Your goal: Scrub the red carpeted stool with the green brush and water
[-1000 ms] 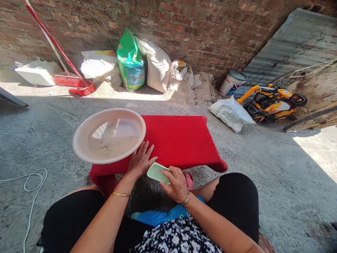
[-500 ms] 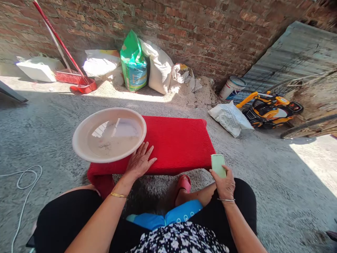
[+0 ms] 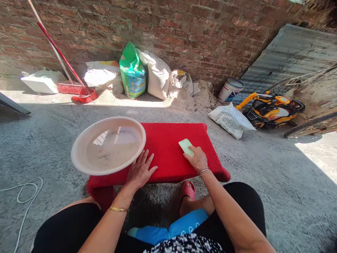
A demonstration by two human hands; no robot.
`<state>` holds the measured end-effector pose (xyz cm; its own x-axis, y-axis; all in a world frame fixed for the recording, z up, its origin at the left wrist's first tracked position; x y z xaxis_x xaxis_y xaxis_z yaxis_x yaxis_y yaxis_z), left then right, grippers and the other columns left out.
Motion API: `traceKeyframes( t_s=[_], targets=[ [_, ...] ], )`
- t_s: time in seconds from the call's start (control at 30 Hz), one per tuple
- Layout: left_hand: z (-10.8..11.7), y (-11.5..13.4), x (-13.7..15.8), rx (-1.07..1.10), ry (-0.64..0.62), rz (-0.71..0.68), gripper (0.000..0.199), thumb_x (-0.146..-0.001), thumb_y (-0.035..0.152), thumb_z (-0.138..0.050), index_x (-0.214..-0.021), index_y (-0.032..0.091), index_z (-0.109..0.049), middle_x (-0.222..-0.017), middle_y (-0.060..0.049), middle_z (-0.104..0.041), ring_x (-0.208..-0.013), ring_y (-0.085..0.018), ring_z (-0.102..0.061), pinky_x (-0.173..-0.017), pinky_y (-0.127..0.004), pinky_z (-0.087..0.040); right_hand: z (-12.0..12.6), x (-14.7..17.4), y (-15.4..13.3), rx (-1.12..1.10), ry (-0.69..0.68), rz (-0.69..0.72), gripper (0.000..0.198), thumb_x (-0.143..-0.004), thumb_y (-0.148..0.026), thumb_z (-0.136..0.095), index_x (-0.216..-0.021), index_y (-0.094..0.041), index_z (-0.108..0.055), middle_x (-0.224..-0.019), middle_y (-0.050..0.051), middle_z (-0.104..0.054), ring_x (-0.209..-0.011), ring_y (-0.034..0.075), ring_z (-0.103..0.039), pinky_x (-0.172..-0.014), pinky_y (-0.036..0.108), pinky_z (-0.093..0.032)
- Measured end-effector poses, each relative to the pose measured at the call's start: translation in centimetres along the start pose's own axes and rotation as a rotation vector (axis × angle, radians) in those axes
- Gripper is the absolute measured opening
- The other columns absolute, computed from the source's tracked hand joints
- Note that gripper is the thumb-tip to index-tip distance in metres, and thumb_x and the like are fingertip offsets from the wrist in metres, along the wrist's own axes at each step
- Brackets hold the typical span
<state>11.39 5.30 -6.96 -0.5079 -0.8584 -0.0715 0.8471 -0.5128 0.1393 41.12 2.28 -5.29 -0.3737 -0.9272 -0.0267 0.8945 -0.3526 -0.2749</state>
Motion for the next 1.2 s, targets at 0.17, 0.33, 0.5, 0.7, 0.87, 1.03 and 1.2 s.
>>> traceKeyframes(
  t_s=[0.17, 0.33, 0.5, 0.7, 0.87, 1.03, 1.2],
  targets=[
    [0.3, 0.3, 0.1, 0.006, -0.018, 0.003, 0.061, -0.101, 0.046, -0.06, -0.155, 0.018, -0.057, -0.168, -0.017, -0.041, -0.157, -0.033, -0.039, -0.127, -0.05, -0.037, 3.7, 0.4, 9.5, 0.067, 0.041, -0.398, 0.057, -0.094, -0.052, -0.064, -0.141, -0.021, -0.067, -0.123, 0.016, -0.066, -0.109, 0.031, -0.065, -0.094, 0.041, -0.048],
    [0.3, 0.3, 0.1, 0.039, -0.022, 0.023, 0.061, -0.1, 0.045, -0.062, -0.155, 0.02, -0.057, -0.169, -0.016, -0.04, -0.157, -0.034, -0.039, -0.127, -0.051, -0.037, 3.4, 0.4, 8.0, 0.014, 0.124, -0.353, 0.059, -0.091, -0.053, -0.064, -0.139, -0.018, -0.068, -0.122, 0.017, -0.066, -0.109, 0.032, -0.064, -0.094, 0.041, -0.047],
    [0.2, 0.2, 0.1, 0.032, -0.041, 0.026, 0.061, -0.1, 0.043, -0.063, -0.156, 0.019, -0.056, -0.169, -0.016, -0.04, -0.158, -0.034, -0.037, -0.128, -0.053, -0.036, -0.2, -1.5, -2.7, -0.043, 0.003, -0.025, 0.049, -0.092, -0.049, -0.067, -0.135, -0.025, -0.071, -0.118, 0.012, -0.065, -0.109, 0.027, -0.063, -0.094, 0.035, -0.045],
    [-0.1, 0.1, 0.2, 0.049, -0.033, 0.03, 0.063, -0.099, 0.042, -0.065, -0.156, 0.018, -0.056, -0.169, -0.016, -0.04, -0.158, -0.034, -0.038, -0.128, -0.052, -0.037, 0.5, -4.4, -2.4, 0.021, -0.043, -0.079, 0.05, -0.094, -0.049, -0.067, -0.139, -0.027, -0.069, -0.122, 0.012, -0.065, -0.112, 0.028, -0.065, -0.097, 0.037, -0.046],
    [-0.4, 0.1, 0.1, 0.053, -0.031, 0.029, 0.062, -0.1, 0.043, -0.063, -0.157, 0.019, -0.055, -0.169, -0.017, -0.04, -0.158, -0.034, -0.038, -0.128, -0.053, -0.035, 3.3, -3.8, 7.9, 0.01, 0.027, -0.424, 0.061, -0.094, -0.055, -0.064, -0.145, -0.023, -0.064, -0.131, 0.018, -0.064, -0.119, 0.033, -0.065, -0.101, 0.043, -0.048],
    [-0.3, 0.1, 0.0, 0.048, -0.026, 0.027, 0.061, -0.1, 0.045, -0.062, -0.156, 0.019, -0.056, -0.169, -0.016, -0.041, -0.158, -0.033, -0.038, -0.128, -0.051, -0.035, 4.1, -0.4, 14.3, -0.114, 0.154, -0.617, 0.066, -0.089, -0.059, -0.063, -0.142, -0.02, -0.066, -0.128, 0.02, -0.066, -0.119, 0.035, -0.064, -0.103, 0.048, -0.048],
    [-0.4, 0.0, 0.1, 0.054, 0.009, 0.035, 0.06, -0.099, 0.045, -0.063, -0.154, 0.02, -0.058, -0.169, -0.015, -0.043, -0.158, -0.032, -0.038, -0.129, -0.049, -0.033, 3.1, 1.6, 16.2, -0.292, 0.353, -0.571, 0.064, -0.081, -0.06, -0.062, -0.127, -0.017, -0.07, -0.122, 0.02, -0.069, -0.121, 0.037, -0.06, -0.105, 0.051, -0.047]
  ],
)
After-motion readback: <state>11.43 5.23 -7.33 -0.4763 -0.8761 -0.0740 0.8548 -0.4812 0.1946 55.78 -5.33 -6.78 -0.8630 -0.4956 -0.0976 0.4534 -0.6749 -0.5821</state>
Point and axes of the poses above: each hand's wrist, its own x-axis away from the middle knuckle, its own z-axis out of the back of the hand, y = z × x, the point moved 6 cm from there along -x, towards the middle knuckle
